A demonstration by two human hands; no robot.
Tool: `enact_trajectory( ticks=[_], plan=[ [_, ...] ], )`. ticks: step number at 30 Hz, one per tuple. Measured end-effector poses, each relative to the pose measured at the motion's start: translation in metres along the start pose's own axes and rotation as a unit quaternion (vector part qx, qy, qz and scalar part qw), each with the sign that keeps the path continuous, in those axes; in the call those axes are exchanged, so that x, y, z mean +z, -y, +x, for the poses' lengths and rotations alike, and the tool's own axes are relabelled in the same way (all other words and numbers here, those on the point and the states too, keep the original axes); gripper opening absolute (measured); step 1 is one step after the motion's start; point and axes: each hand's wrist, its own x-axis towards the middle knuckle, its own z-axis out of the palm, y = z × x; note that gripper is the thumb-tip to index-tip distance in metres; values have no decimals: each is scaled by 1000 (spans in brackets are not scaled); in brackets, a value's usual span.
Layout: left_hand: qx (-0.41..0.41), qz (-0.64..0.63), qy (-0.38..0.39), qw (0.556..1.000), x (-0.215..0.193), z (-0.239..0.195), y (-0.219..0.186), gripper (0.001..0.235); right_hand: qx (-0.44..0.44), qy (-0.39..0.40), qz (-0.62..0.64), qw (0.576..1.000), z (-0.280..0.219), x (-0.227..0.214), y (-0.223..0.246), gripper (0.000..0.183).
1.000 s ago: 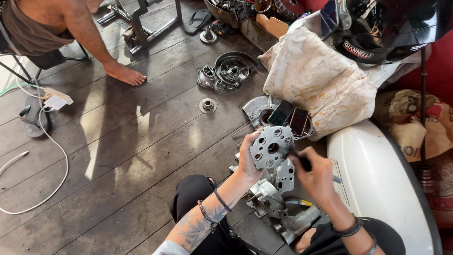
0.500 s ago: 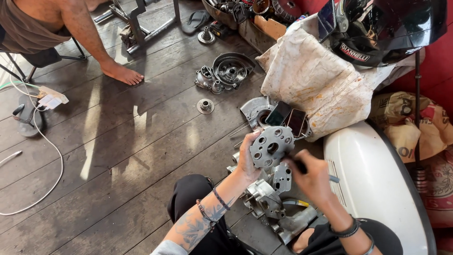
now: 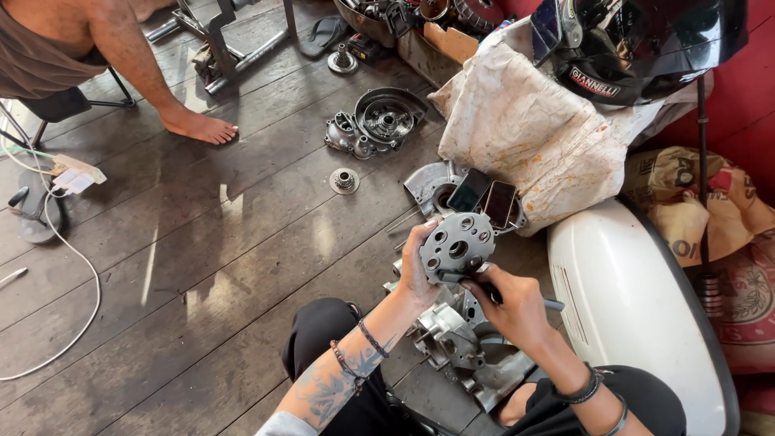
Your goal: Filing and inspecting the slots of a motorcycle clutch hub using a small hand tool.
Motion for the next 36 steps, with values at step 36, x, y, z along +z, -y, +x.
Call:
enact_trajectory(
  ticks=[36],
  plan=[
    [4, -20, -29, 999, 26, -27, -15, 44, -12, 8, -4, 1000, -7, -4, -12, 21]
  ],
)
